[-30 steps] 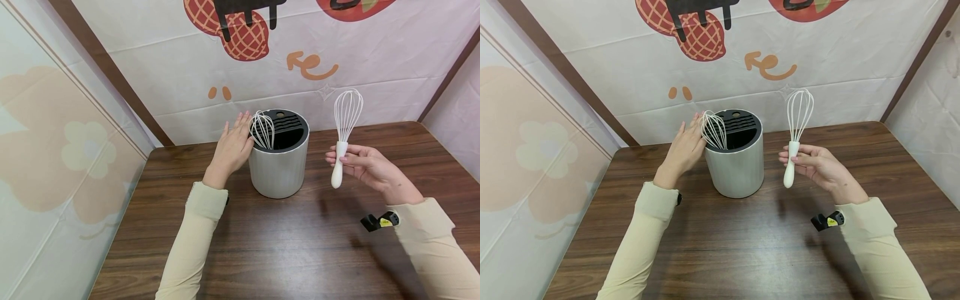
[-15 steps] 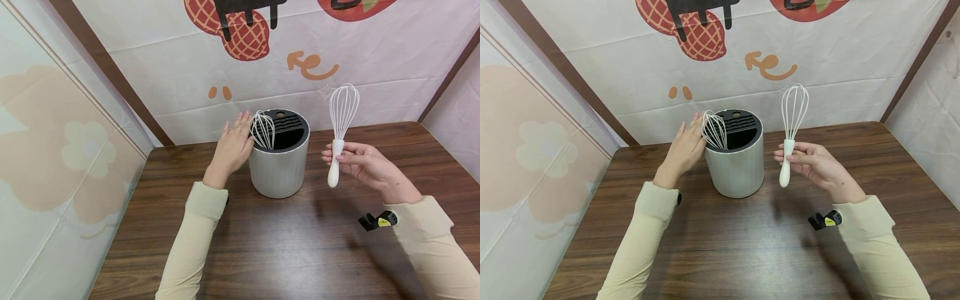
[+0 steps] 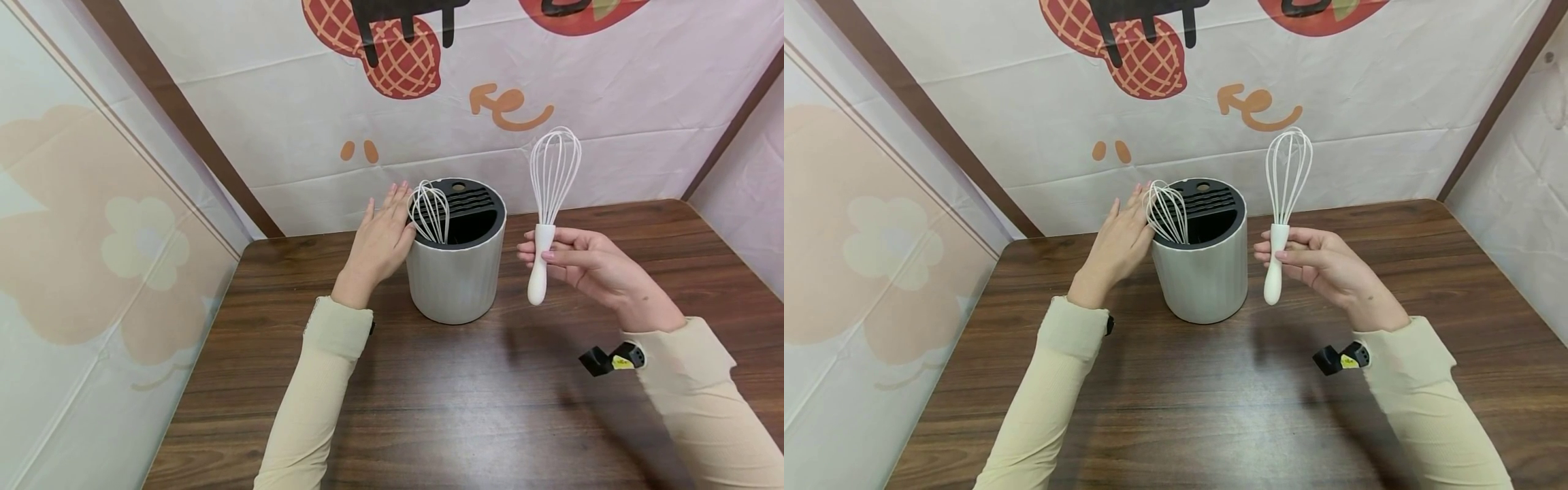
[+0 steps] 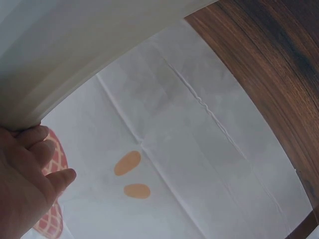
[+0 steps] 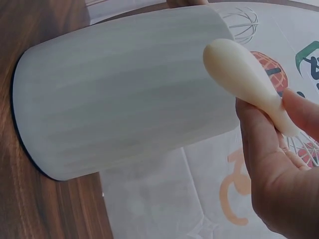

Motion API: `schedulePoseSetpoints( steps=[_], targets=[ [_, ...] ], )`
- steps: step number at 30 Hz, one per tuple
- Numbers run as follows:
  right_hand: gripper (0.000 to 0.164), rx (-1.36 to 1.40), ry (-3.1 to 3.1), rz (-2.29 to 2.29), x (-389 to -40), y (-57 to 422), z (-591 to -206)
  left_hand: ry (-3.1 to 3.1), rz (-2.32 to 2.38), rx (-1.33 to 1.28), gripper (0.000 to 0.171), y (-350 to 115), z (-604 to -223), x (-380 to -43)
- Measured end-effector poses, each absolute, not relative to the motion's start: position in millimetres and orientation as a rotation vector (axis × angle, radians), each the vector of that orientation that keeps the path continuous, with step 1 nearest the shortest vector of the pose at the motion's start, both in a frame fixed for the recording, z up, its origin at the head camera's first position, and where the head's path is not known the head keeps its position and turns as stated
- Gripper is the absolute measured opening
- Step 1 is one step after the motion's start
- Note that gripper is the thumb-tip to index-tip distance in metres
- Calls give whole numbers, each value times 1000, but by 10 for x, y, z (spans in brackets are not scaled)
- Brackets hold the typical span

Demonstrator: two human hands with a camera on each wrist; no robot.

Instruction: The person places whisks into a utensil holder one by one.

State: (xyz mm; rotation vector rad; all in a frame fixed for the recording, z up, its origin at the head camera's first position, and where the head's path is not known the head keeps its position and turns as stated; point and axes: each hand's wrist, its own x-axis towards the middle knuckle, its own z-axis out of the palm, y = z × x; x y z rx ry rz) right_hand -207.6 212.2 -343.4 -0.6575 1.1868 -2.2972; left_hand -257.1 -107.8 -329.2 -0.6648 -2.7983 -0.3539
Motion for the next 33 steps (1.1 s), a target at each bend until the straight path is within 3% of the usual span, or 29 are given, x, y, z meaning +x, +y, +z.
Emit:
schedulePoseSetpoints(
  steps=[33],
  targets=[
    [32, -652, 1245, -2268, -2187, 1841, -3198, -2811, -347, -656, 56, -1072, -3288, -2568]
  ],
)
